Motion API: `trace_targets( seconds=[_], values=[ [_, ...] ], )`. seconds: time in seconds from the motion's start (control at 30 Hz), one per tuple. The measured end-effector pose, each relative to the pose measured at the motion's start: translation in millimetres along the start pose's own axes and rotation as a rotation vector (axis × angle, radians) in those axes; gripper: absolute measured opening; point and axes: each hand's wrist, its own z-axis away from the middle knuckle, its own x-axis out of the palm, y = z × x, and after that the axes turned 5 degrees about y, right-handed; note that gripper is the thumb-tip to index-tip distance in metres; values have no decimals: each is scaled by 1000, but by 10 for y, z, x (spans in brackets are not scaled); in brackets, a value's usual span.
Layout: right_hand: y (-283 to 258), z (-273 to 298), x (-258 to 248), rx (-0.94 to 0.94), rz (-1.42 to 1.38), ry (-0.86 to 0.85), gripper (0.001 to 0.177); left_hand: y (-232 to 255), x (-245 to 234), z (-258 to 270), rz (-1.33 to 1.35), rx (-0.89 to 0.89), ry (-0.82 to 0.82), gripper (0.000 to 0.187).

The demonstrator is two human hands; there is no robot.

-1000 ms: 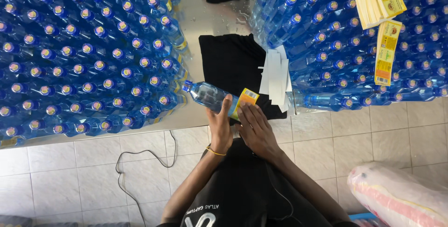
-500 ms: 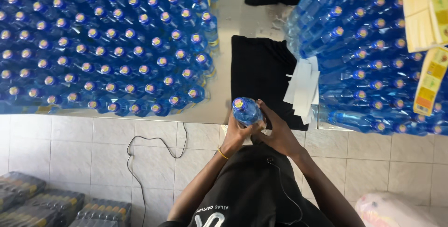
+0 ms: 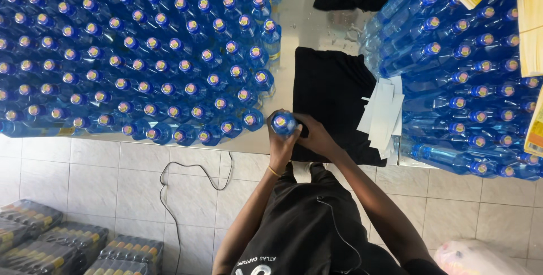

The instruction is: The person picks up a plastic water bottle and applies a yellow label to it. They smooth the label around the bottle and place the labeled bottle back among stacks of similar bottles. The person repeats this process with additional bottles and labels.

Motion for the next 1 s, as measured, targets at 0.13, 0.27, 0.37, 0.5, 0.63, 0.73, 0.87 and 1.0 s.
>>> trace_targets(
  seconds=[0.13, 0.27, 0.37, 0.5, 0.63, 0.73, 0.87, 1.0],
  values=[
    [462, -336, 243, -87, -9, -8, 74, -628, 36, -57, -130, 181, 21, 85],
    [325, -521, 212, -178, -24, 4, 71, -299, -93, 171, -203, 277, -72, 91],
    [333, -547, 239, -188, -72, -37, 67, -316, -258, 355, -202, 153, -122, 89],
    [105, -619, 204, -116, -344, -45, 60, -322, -232, 380, -248, 175, -115, 80],
    [-188, -656, -60, -61, -405, -82, 61, -605, -145, 262, -486, 383, -31, 57],
    [-279, -666, -207, -126, -60, -197, 77, -607, -29, 252, -194, 72, 75, 79],
    [-216, -827, -60, -89, 157, -215, 60, -623, 104, 299, 44, 23, 78, 74],
    [152, -957, 291, -99, 242, -179, 51, -449, 229, 480, 73, -32, 64, 74]
  ],
)
